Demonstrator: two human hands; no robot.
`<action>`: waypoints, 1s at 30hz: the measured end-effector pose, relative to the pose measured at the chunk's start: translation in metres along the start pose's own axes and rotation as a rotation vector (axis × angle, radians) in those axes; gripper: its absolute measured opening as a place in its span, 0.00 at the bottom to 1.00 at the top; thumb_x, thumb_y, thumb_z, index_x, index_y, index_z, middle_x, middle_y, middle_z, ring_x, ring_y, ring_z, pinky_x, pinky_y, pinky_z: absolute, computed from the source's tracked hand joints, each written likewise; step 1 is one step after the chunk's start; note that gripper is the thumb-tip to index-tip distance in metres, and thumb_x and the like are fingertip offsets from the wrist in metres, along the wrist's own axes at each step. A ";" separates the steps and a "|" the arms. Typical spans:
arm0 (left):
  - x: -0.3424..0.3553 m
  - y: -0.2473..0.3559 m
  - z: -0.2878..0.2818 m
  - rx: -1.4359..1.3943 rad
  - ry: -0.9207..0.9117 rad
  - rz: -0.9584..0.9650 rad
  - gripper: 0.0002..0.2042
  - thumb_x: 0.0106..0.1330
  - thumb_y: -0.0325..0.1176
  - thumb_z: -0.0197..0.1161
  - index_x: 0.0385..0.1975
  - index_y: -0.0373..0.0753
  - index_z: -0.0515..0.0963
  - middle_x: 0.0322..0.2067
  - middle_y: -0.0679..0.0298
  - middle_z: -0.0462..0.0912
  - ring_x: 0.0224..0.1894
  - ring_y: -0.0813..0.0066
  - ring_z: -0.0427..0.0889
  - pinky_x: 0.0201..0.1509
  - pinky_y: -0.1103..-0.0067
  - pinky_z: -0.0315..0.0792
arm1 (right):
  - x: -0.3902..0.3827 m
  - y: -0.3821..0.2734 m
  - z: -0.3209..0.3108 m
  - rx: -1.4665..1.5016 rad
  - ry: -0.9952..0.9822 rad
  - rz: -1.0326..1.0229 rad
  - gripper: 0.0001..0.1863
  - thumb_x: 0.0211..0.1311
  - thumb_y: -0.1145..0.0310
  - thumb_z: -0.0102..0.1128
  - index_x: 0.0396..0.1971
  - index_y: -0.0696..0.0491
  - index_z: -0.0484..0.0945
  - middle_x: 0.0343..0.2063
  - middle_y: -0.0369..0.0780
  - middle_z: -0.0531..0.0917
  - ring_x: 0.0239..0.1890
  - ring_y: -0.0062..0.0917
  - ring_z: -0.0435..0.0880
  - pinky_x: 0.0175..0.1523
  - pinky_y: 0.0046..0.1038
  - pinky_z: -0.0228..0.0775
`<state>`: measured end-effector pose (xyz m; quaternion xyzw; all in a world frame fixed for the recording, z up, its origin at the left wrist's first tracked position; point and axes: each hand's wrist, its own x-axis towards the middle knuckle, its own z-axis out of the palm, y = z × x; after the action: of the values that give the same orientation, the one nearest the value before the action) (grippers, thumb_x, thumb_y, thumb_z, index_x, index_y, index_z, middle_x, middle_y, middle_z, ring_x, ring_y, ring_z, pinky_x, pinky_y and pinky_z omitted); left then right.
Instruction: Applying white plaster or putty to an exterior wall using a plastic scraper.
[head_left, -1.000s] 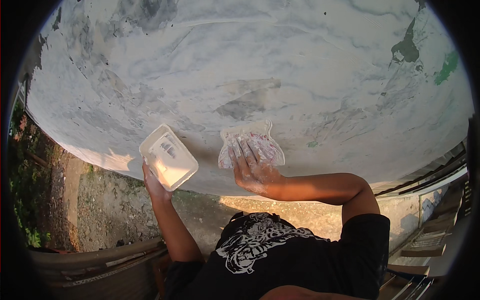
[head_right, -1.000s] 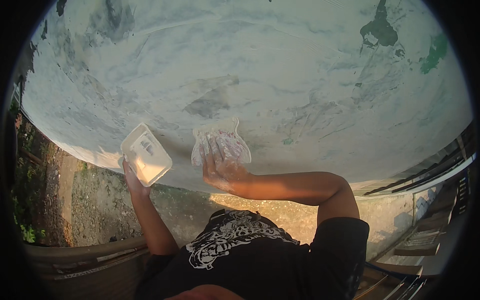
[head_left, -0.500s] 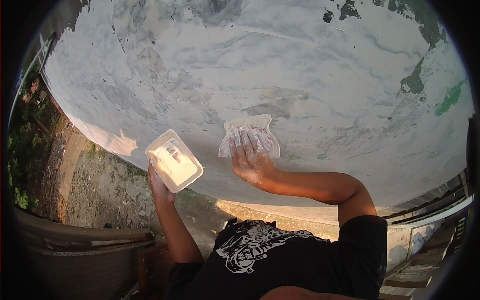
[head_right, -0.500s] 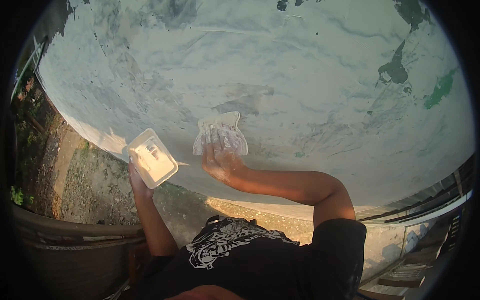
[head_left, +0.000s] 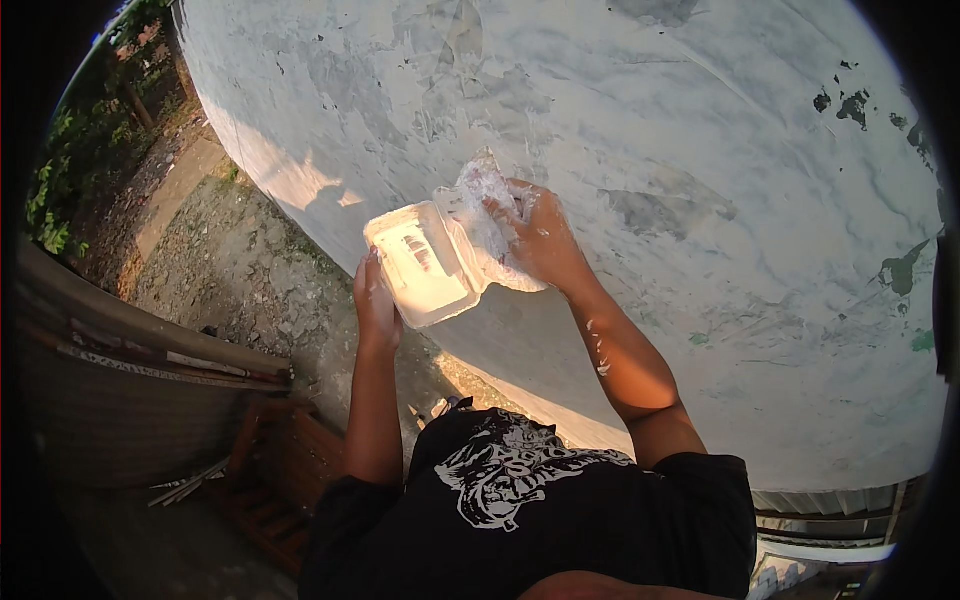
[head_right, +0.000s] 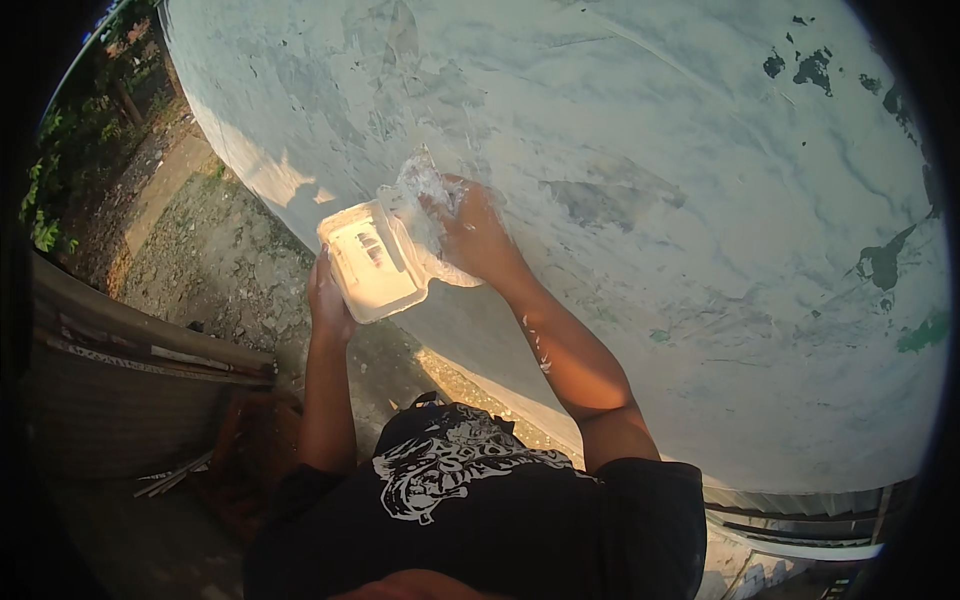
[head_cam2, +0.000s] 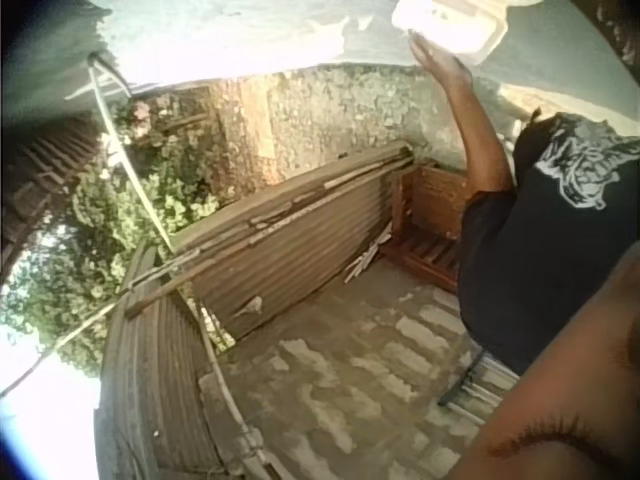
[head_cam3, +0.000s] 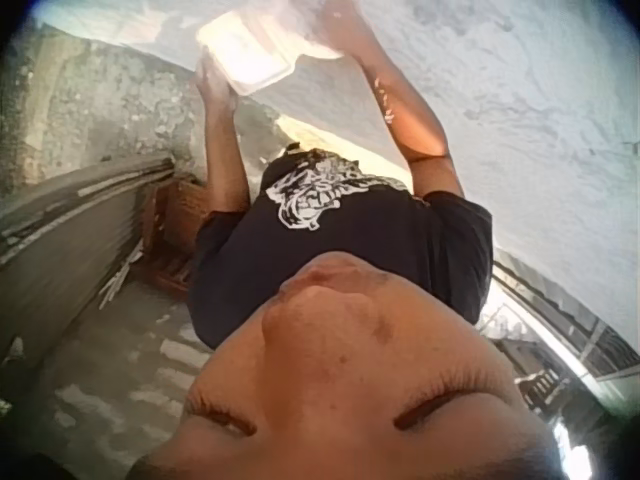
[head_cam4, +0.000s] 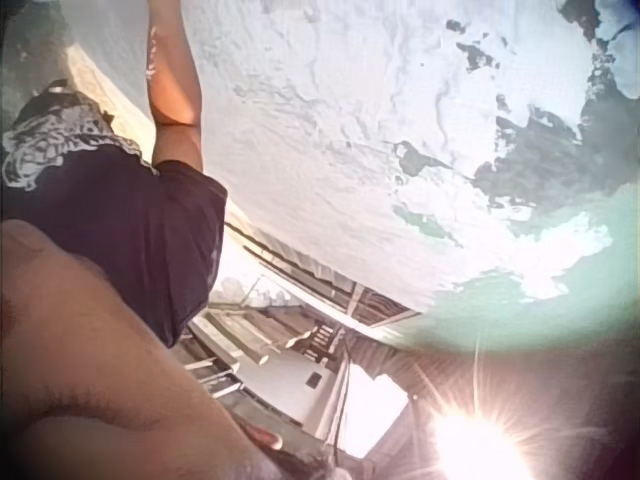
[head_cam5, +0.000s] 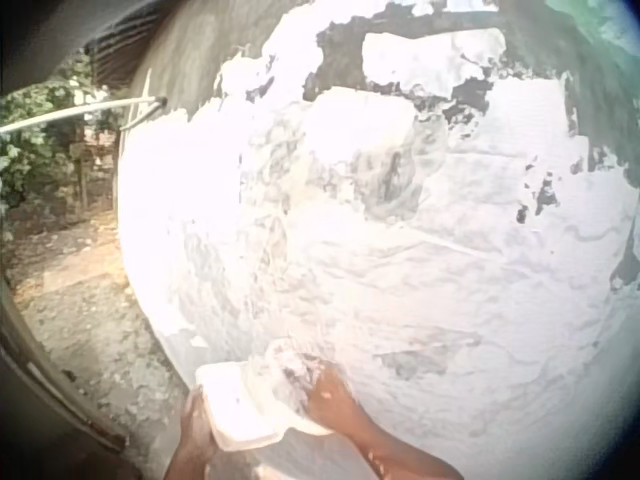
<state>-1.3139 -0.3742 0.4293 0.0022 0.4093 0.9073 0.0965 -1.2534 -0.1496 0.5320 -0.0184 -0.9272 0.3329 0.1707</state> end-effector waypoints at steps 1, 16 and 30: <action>0.003 -0.005 -0.006 0.026 -0.003 0.000 0.18 0.80 0.41 0.46 0.56 0.32 0.70 0.49 0.59 0.80 0.50 0.71 0.82 0.56 0.74 0.76 | 0.004 0.014 0.021 -0.037 0.068 -0.140 0.21 0.71 0.62 0.55 0.56 0.61 0.74 0.46 0.58 0.80 0.49 0.54 0.81 0.53 0.47 0.73; -0.001 -0.014 0.003 0.246 0.094 0.098 0.26 0.77 0.44 0.55 0.62 0.26 0.62 0.47 0.52 0.80 0.48 0.72 0.80 0.52 0.77 0.75 | 0.015 -0.050 0.021 -0.363 0.048 -0.017 0.17 0.60 0.69 0.61 0.49 0.58 0.80 0.34 0.57 0.84 0.40 0.53 0.84 0.47 0.51 0.74; -0.005 -0.029 0.015 0.210 0.098 0.210 0.24 0.79 0.39 0.51 0.63 0.26 0.61 0.46 0.51 0.82 0.46 0.73 0.81 0.50 0.78 0.74 | 0.009 -0.032 0.051 -0.499 -0.046 0.037 0.15 0.65 0.66 0.53 0.47 0.59 0.77 0.32 0.54 0.85 0.37 0.51 0.86 0.42 0.51 0.75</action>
<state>-1.3031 -0.3451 0.4185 0.0106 0.5036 0.8637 -0.0197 -1.2760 -0.2039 0.5180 -0.0694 -0.9838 0.0969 0.1336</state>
